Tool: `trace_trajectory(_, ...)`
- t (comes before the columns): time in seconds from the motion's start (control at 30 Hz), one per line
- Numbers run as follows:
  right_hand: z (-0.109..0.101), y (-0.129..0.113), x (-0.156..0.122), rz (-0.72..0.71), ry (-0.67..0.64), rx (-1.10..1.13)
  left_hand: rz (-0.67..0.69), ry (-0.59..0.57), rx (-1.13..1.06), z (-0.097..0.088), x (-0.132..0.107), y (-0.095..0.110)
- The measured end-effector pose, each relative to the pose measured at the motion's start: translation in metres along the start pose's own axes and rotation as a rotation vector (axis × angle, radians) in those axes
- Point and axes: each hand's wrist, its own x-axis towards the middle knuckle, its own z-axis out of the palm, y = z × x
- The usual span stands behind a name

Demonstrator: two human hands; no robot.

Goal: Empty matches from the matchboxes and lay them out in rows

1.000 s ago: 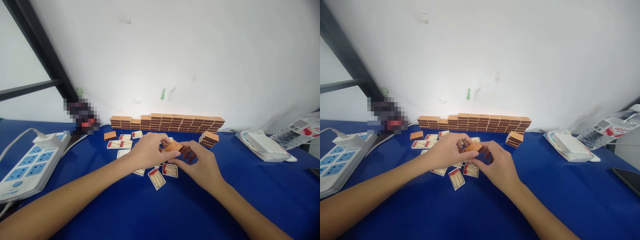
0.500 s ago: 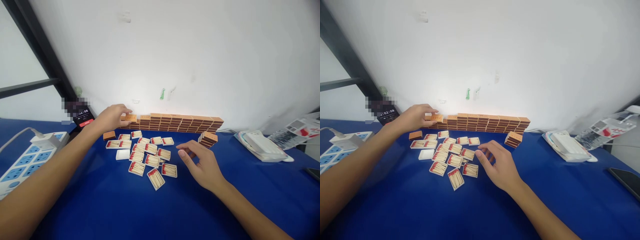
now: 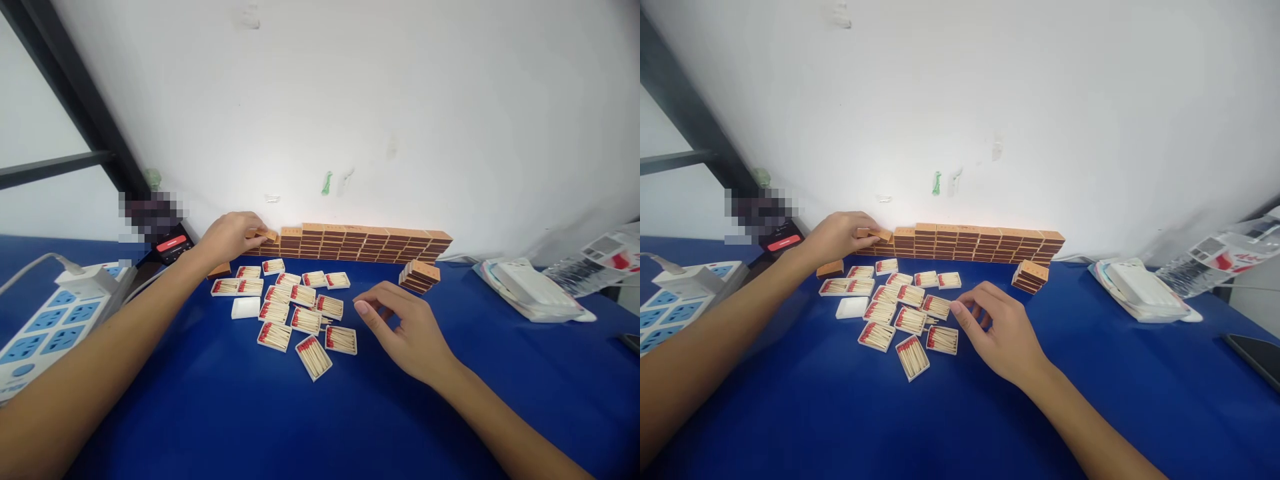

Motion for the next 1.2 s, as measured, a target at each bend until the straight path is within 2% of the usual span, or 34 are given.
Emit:
trace_trajectory(0.1,-0.001,0.0,0.001,0.001,0.009,-0.002,0.005,0.032,0.01,-0.001,0.0,-0.004)
trace_trajectory(0.2,-0.002,0.0,0.001,-0.001,0.016,-0.004,-0.053,0.06,0.066,-0.002,-0.001,-0.005)
trace_trajectory(0.33,-0.002,0.001,0.002,-0.003,0.019,-0.017,-0.134,0.016,0.06,0.001,-0.001,0.001)
trace_trajectory(0.57,-0.001,0.003,0.0,0.003,0.014,-0.027,-0.108,-0.022,0.099,0.006,0.0,0.004)
trace_trajectory(0.7,-0.001,0.004,0.001,0.005,0.013,-0.028,-0.092,-0.03,0.06,0.006,0.0,0.0)
trace_trajectory(0.9,-0.001,0.006,0.001,0.014,0.008,-0.028,-0.143,-0.009,-0.117,0.006,-0.002,-0.013)
trace_trajectory(1.03,0.0,0.007,0.001,0.013,0.006,-0.028,-0.105,0.017,-0.033,0.006,-0.002,-0.02)
trace_trajectory(1.2,-0.001,0.007,0.0,0.016,0.007,-0.031,-0.156,-0.027,0.038,0.005,-0.002,-0.024)
